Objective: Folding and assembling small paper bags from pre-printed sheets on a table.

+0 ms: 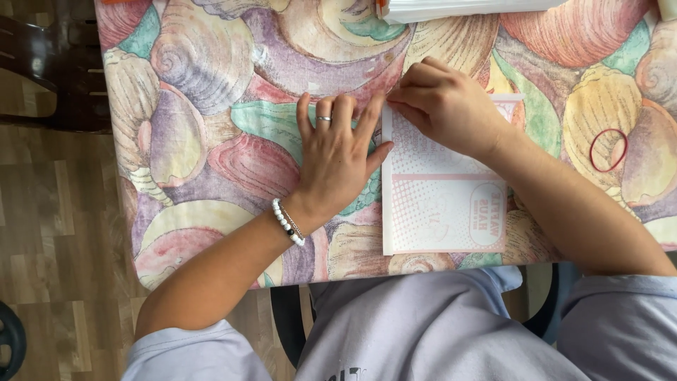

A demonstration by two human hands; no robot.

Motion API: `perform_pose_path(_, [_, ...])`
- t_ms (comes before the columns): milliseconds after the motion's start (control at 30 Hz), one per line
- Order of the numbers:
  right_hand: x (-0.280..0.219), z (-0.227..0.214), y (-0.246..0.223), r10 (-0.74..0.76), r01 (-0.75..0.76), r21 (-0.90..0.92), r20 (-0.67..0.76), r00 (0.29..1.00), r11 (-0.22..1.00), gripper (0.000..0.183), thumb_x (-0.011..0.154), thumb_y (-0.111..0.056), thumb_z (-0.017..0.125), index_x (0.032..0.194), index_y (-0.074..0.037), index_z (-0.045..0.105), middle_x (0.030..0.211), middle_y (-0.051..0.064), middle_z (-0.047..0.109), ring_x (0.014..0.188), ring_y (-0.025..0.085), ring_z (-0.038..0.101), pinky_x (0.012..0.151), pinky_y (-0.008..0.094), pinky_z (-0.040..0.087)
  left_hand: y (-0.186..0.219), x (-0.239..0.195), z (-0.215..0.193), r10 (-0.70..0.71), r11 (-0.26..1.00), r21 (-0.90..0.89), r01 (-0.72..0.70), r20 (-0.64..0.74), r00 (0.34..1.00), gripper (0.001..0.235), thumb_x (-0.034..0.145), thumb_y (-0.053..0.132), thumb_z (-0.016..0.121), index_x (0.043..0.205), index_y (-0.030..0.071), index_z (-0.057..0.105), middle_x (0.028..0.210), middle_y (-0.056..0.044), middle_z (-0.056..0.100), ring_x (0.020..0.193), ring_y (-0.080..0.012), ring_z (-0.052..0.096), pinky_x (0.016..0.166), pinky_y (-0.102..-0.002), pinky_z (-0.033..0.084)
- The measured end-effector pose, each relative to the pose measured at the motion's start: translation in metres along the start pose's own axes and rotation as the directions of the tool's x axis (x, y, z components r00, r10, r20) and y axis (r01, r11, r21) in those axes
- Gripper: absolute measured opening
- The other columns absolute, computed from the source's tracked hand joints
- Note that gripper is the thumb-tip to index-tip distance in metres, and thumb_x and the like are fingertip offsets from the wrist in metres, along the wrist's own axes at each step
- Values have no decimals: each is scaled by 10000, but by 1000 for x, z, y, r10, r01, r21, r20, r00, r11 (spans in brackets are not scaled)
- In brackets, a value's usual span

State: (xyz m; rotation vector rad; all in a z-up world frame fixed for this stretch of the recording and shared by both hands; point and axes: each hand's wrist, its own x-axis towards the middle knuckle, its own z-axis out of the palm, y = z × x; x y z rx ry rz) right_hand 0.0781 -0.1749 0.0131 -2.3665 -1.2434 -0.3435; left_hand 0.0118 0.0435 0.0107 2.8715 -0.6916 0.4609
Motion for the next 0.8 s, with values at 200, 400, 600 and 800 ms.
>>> perform_pose_path(200, [-9, -17, -19, -37, 61, -191, 127, 991, 980, 158, 1025, -68, 707, 1160, -13, 768, 1028, 58, 681, 900, 236, 615, 695, 344, 600, 2, -4, 3, 12, 1000, 27, -13, 17, 1000, 513, 1028, 528, 583, 1432, 212, 601, 1158, -110, 568, 1116, -310, 510, 1161, -668, 244])
perform_pose_path(400, [-24, -18, -21, -23, 102, -444, 179, 984, 890, 128, 1046, -103, 700, 1148, -35, 740, 939, 13, 621, 854, 191, 593, 683, 301, 581, 9, -6, 3, -11, 991, 131, 4, 51, 999, 519, 1050, 548, 521, 1460, 243, 609, 1206, -123, 602, 1185, -323, 533, 1180, -713, 179])
perform_pose_path(600, [-23, -16, -26, -40, 127, -512, 176, 984, 849, 110, 1094, -119, 642, 1078, -62, 735, 960, 0, 610, 821, 175, 569, 640, 292, 510, 11, -7, 5, -42, 975, 222, 15, 118, 992, 612, 1053, 599, 472, 1572, 275, 463, 1254, -133, 569, 1212, -342, 512, 1165, -741, 169])
perform_pose_path(800, [-22, -17, -28, -15, 128, -553, 205, 979, 824, 98, 1061, -81, 624, 1078, -62, 719, 976, 3, 579, 827, 165, 552, 678, 275, 517, 9, -12, 12, 49, 974, 217, -69, 98, 994, 782, 1116, 546, 588, 1661, 339, 66, 1370, -142, 526, 1300, -341, 525, 1187, -765, 213])
